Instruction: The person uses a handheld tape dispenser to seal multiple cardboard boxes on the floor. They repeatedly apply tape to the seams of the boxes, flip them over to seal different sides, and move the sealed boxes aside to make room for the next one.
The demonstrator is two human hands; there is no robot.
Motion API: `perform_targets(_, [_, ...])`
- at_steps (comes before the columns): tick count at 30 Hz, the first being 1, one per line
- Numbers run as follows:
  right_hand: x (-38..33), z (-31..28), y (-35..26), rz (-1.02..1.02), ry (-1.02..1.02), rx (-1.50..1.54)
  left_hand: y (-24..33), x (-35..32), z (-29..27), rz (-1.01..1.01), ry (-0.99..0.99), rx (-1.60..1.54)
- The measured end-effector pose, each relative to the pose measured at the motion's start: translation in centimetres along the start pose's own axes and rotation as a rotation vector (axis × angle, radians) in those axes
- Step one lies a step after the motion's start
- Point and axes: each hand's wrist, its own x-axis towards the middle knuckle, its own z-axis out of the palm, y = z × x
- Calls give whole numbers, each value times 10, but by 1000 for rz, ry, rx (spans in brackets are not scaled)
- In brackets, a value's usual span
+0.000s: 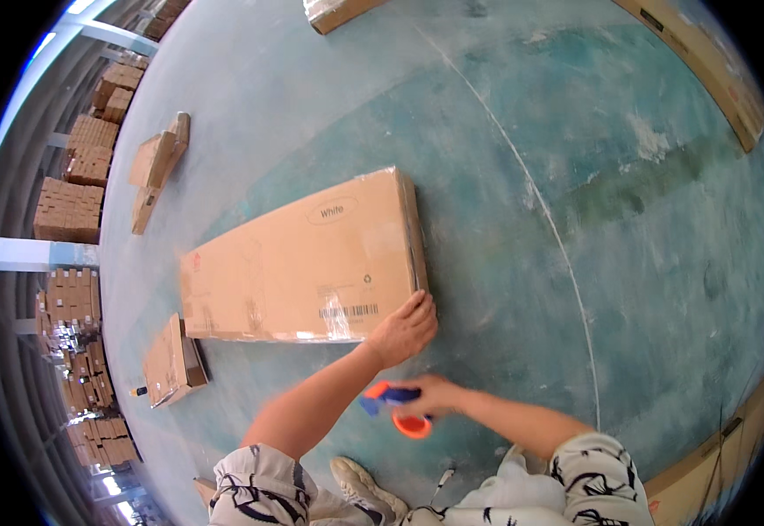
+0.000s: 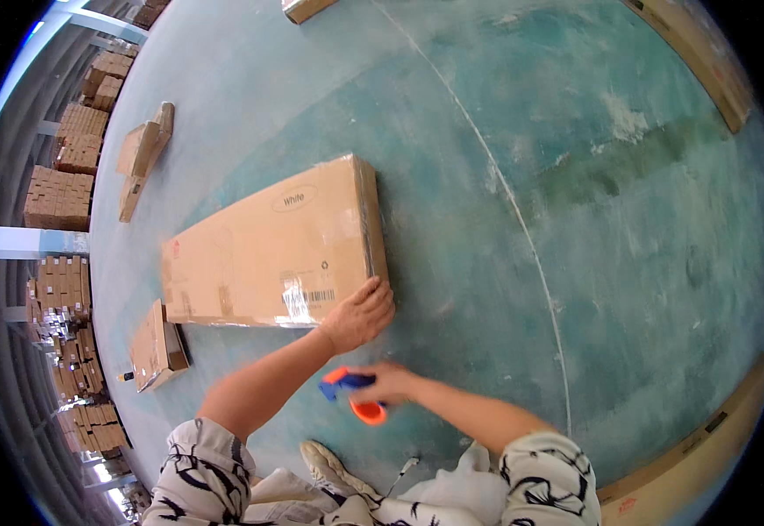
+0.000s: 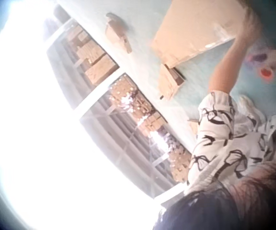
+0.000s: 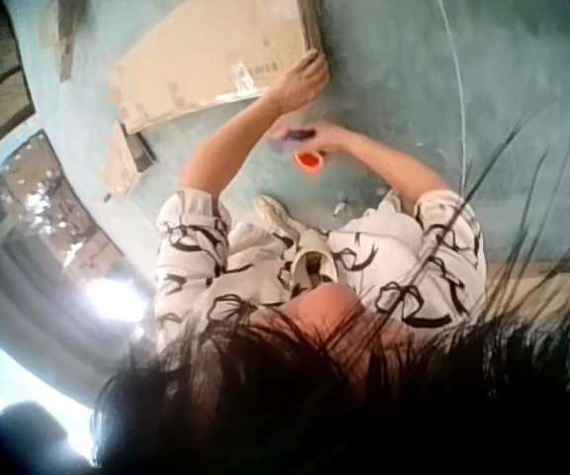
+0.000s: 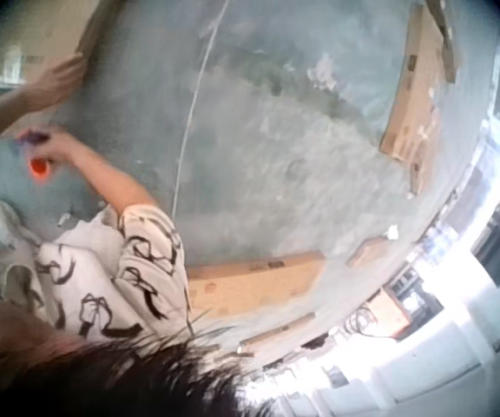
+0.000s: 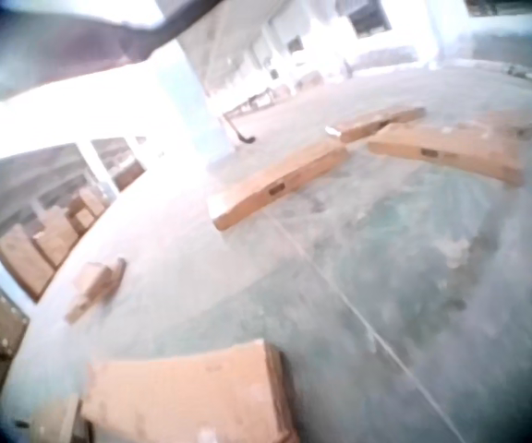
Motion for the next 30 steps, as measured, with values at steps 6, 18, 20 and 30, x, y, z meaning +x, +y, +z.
perform_targets(6, [-91, 21, 64, 58, 174, 6, -24, 18, -17, -126, -121, -140])
perform_targets(18, [-187, -14, 38, 206, 474, 484, -202, 108, -4, -1037, -116, -594])
perform_targets(20, [-189, -18, 31, 191, 470, 575, -192, 110, 16, -1078, -90, -615])
perform_targets(30, [-161, -100, -77, -139, 673, 773, -58, -146, -21, -580, -194, -955])
